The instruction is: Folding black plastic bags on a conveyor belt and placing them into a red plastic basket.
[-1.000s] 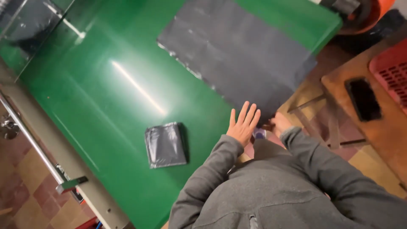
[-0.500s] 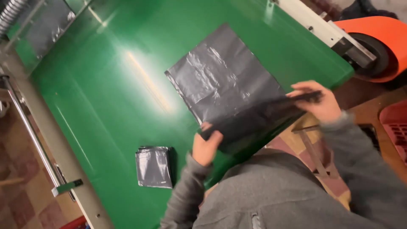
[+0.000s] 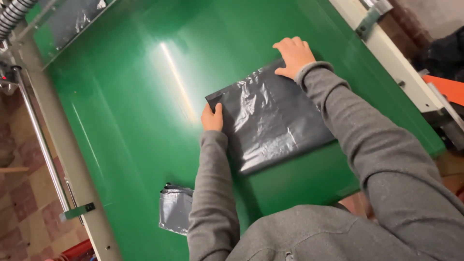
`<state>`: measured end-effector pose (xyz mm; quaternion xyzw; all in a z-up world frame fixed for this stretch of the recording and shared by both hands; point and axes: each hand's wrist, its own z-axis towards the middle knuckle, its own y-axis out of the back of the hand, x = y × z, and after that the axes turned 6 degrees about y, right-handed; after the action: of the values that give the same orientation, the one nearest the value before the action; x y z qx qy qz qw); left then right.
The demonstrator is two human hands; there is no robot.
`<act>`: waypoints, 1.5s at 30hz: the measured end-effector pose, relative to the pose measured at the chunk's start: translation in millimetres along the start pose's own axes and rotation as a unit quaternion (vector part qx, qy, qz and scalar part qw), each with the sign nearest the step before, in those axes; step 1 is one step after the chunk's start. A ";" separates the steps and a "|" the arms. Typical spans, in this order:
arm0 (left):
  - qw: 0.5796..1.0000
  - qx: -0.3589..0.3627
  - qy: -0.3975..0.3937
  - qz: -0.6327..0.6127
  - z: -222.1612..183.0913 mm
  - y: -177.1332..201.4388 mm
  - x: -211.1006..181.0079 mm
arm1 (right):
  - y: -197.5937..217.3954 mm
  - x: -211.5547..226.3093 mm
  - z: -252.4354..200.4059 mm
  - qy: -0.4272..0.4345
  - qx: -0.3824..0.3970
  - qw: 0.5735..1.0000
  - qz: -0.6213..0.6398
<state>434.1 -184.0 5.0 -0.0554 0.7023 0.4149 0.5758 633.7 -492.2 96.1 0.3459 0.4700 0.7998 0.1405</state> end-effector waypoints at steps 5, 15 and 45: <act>0.983 -0.090 -0.054 0.154 -53.8 21.3 -76.6 | -24.2 3.6 37.3 0.021 0.196 0.975 -0.106; 0.771 0.300 0.232 -0.512 -139.5 8.1 -57.5 | 31.5 75.2 -52.4 0.104 0.044 0.994 -0.010; 0.815 0.536 -0.213 0.054 -197.0 20.2 -129.6 | -31.9 187.6 -322.8 0.079 0.021 0.974 0.211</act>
<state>315.5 -350.0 124.8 0.3897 0.6752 0.0053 0.6263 273.9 -583.9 45.1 0.3758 0.4128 0.8261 -0.0768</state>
